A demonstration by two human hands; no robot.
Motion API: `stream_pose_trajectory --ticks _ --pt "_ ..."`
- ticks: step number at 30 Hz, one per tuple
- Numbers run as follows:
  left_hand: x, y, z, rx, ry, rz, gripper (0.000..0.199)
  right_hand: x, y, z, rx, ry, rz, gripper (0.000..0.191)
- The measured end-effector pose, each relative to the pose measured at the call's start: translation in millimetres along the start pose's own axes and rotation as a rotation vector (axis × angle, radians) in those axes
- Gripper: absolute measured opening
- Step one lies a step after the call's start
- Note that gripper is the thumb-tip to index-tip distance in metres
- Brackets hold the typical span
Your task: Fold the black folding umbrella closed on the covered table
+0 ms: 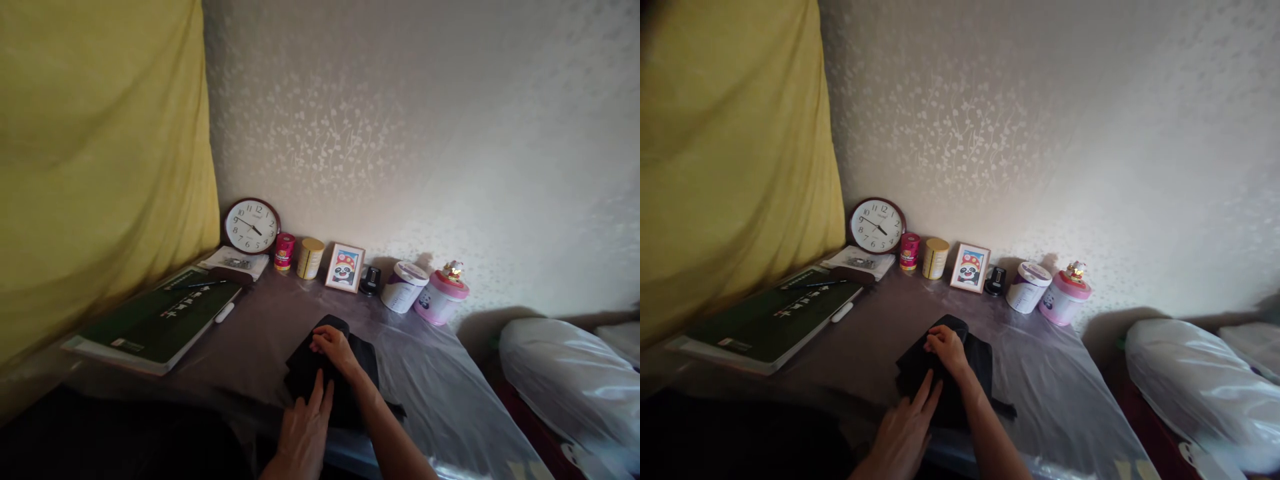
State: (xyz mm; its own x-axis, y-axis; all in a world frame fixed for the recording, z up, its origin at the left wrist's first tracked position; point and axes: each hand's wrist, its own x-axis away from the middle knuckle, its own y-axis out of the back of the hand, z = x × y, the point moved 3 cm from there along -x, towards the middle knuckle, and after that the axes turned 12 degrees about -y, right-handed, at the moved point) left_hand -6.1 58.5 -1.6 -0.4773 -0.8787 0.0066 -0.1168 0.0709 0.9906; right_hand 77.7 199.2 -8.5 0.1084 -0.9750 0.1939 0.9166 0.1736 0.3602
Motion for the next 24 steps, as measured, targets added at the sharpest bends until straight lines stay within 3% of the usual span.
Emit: stream_pose_trajectory --ticks 5,9,12,17,24 --pt "-5 -20.3 1 -0.094 0.006 -0.028 0.065 31 -2 10 0.27 0.282 0.0 0.019" --pt "-8 -38.3 -2 -0.234 -0.002 -0.196 0.053 68 -1 11 0.467 0.562 0.001 0.023" --pt "-8 -44.5 -4 -0.343 0.054 -0.324 0.049 77 2 5 0.537 0.659 0.005 0.026" --pt "-9 -45.9 -5 -0.359 0.09 -0.401 0.053 59 7 -2 0.667 0.699 0.005 0.026" --pt "-10 -45.8 -6 -0.366 0.137 -0.372 0.054 15 20 -3 0.777 0.679 -0.021 0.028"
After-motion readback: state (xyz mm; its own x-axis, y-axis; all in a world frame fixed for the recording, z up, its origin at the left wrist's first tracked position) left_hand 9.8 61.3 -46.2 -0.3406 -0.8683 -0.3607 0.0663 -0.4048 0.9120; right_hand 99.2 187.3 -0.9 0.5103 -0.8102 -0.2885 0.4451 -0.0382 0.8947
